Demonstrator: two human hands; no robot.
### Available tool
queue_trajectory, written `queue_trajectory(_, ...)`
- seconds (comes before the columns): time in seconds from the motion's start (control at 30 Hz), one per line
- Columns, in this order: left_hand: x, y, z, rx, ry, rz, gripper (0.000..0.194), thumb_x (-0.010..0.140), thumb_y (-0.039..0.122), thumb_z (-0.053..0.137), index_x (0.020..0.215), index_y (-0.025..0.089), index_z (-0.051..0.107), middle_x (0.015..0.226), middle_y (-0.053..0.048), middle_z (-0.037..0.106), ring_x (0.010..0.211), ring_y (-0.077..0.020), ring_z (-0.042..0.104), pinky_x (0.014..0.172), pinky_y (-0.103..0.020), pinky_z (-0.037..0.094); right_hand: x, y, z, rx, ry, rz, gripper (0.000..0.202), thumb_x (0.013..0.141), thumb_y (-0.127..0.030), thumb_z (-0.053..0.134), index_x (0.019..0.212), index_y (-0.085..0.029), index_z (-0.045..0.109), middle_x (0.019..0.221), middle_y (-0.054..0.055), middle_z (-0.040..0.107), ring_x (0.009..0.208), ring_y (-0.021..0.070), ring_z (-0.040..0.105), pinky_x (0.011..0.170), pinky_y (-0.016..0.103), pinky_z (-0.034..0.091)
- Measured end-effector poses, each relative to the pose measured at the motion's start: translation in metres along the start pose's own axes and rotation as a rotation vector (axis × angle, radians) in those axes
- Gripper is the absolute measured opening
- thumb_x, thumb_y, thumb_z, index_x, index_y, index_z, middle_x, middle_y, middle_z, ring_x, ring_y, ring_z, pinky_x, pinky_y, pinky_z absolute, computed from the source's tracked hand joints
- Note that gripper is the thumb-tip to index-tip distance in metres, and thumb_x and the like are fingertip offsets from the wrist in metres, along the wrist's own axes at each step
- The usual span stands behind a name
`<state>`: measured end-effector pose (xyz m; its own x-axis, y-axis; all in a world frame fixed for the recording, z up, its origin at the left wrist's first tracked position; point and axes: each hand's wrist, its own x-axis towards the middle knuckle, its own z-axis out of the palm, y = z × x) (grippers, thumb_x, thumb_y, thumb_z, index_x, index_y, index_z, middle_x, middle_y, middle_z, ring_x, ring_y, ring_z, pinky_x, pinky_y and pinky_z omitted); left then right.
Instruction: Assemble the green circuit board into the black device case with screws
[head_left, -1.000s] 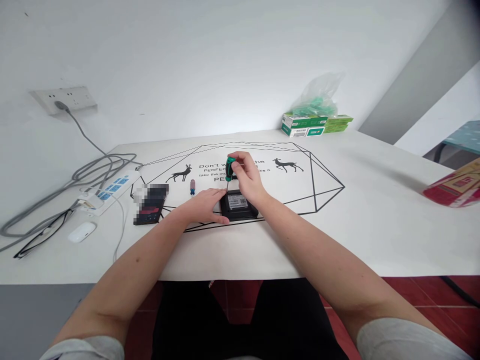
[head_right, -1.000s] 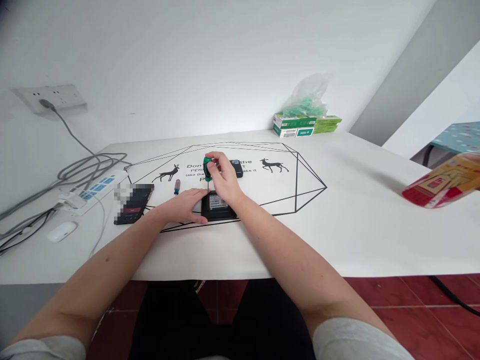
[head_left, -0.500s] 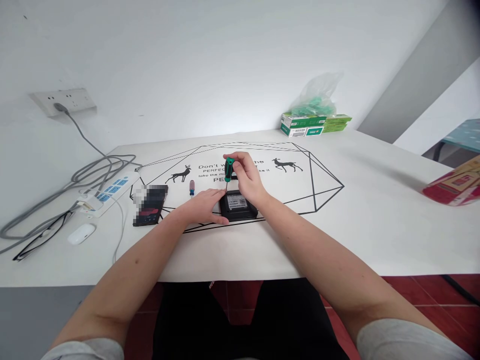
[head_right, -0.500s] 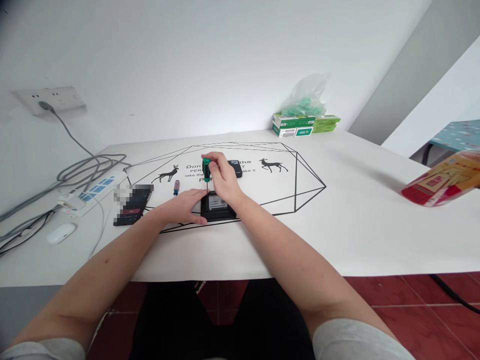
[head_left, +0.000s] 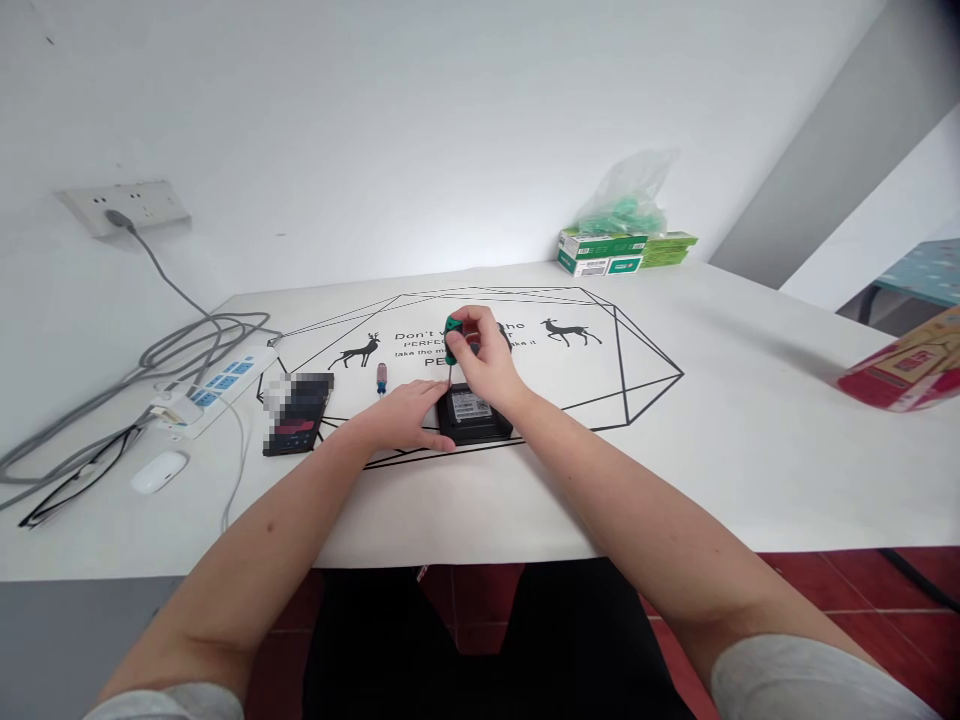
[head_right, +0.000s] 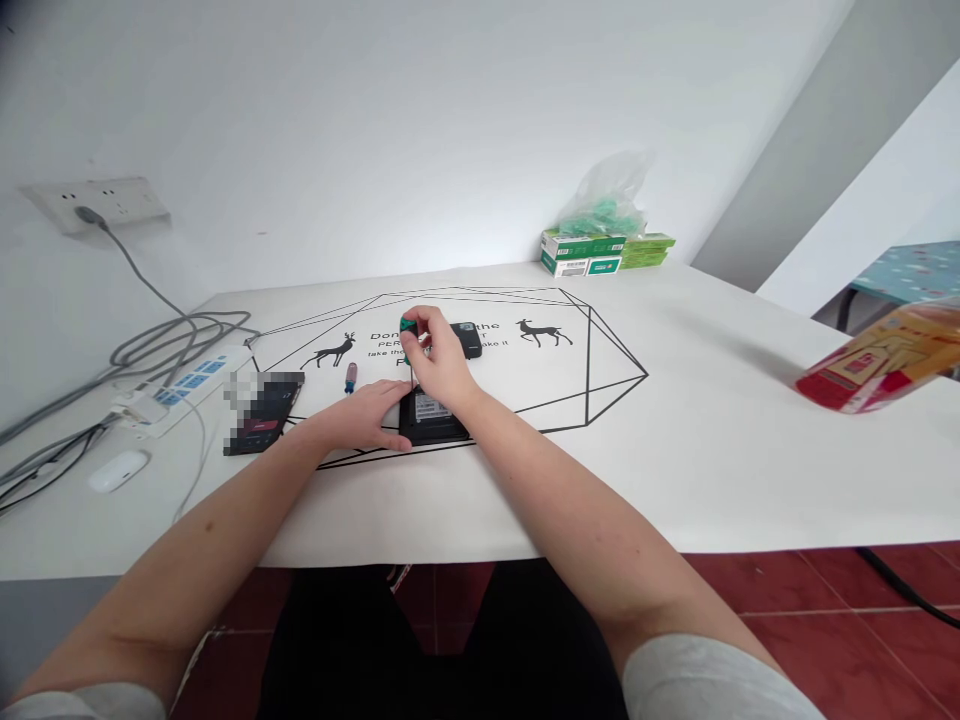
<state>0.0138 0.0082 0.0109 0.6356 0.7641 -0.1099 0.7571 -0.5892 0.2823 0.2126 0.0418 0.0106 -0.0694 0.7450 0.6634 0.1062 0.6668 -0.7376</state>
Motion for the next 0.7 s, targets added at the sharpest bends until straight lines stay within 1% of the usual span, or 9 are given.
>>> queue_trajectory(0.1,0.0,-0.0004,0.0004,-0.013,0.003,0.012,0.108,0.087,0.08,0.072,0.168,0.017,0.039,0.17,-0.02,0.049,0.154,-0.0415,0.046,0.126,-0.05,0.039,-0.0001,0.0011,0.0004,-0.11,0.052,-0.057,0.031,0.096,-0.043,0.069,0.122,-0.028,0.059,0.117,0.007,0.065,0.101,0.0221,0.063,0.092,0.043,0.057)
queue_trajectory(0.2,0.0003,-0.0015,0.001,-0.008,-0.001,0.002,0.109,0.086,0.08,0.072,0.169,0.017,0.038,0.17,-0.02,0.047,0.156,-0.0423,0.044,0.127,-0.051,0.038,-0.0003,0.0025,-0.0002,-0.036,-0.02,-0.014,0.03,0.104,-0.043,0.056,0.131,-0.029,0.059,0.127,0.008,0.068,0.112,0.0236,0.065,0.096,0.044,0.058)
queue_trajectory(0.27,0.0004,-0.0017,0.0009,-0.003,-0.005,-0.009,0.11,0.085,0.081,0.072,0.169,0.017,0.038,0.171,-0.02,0.047,0.157,-0.043,0.043,0.127,-0.052,0.038,0.0,0.0037,-0.0002,0.026,-0.072,0.023,0.032,0.108,-0.04,0.046,0.135,-0.03,0.057,0.129,0.007,0.07,0.113,0.023,0.066,0.097,0.044,0.059)
queue_trajectory(0.3,0.0004,-0.0015,0.0006,-0.003,-0.006,-0.011,0.111,0.085,0.081,0.072,0.169,0.017,0.038,0.17,-0.02,0.048,0.157,-0.0433,0.043,0.126,-0.052,0.038,0.0003,0.0043,0.0,0.027,-0.079,0.025,0.032,0.108,-0.039,0.045,0.136,-0.03,0.057,0.128,0.007,0.07,0.111,0.0229,0.066,0.096,0.045,0.059)
queue_trajectory(0.43,-0.0001,0.0002,-0.001,-0.018,0.002,0.015,0.108,0.086,0.08,0.072,0.167,0.017,0.041,0.168,-0.02,0.051,0.154,-0.0429,0.047,0.124,-0.051,0.04,0.0012,0.0048,0.0009,-0.131,0.023,-0.039,0.035,0.098,-0.041,0.065,0.13,-0.029,0.06,0.118,0.007,0.067,0.103,0.0241,0.064,0.095,0.047,0.058)
queue_trajectory(0.5,-0.0004,0.0004,-0.0012,-0.019,0.009,0.02,0.106,0.086,0.08,0.071,0.167,0.018,0.042,0.166,-0.019,0.052,0.152,-0.0424,0.048,0.124,-0.051,0.041,0.0009,0.0043,0.0004,-0.162,0.043,-0.048,0.039,0.095,-0.042,0.07,0.131,-0.028,0.062,0.12,0.008,0.067,0.104,0.0248,0.064,0.096,0.047,0.058)
queue_trajectory(0.57,-0.0006,0.0,-0.0008,-0.01,0.008,0.009,0.107,0.086,0.081,0.071,0.167,0.018,0.041,0.167,-0.02,0.052,0.153,-0.0424,0.048,0.124,-0.051,0.041,0.0005,0.0043,-0.0005,-0.109,0.005,-0.024,0.038,0.1,-0.042,0.063,0.135,-0.03,0.062,0.127,0.008,0.068,0.112,0.0252,0.065,0.1,0.048,0.058)
queue_trajectory(0.63,-0.0006,-0.0006,-0.0003,0.004,0.001,-0.003,0.109,0.085,0.082,0.071,0.168,0.018,0.039,0.168,-0.02,0.05,0.154,-0.0429,0.047,0.124,-0.052,0.041,0.0005,0.005,-0.001,-0.016,-0.042,0.002,0.036,0.106,-0.038,0.049,0.139,-0.03,0.062,0.132,0.008,0.07,0.119,0.0246,0.066,0.105,0.048,0.057)
queue_trajectory(0.7,-0.0004,-0.0009,0.0,0.013,-0.005,-0.008,0.11,0.085,0.082,0.071,0.169,0.018,0.038,0.17,-0.02,0.048,0.156,-0.0427,0.045,0.125,-0.052,0.04,0.001,0.0058,-0.0009,0.027,-0.06,0.018,0.038,0.108,-0.035,0.043,0.139,-0.03,0.063,0.128,0.007,0.072,0.115,0.0236,0.068,0.106,0.049,0.056)
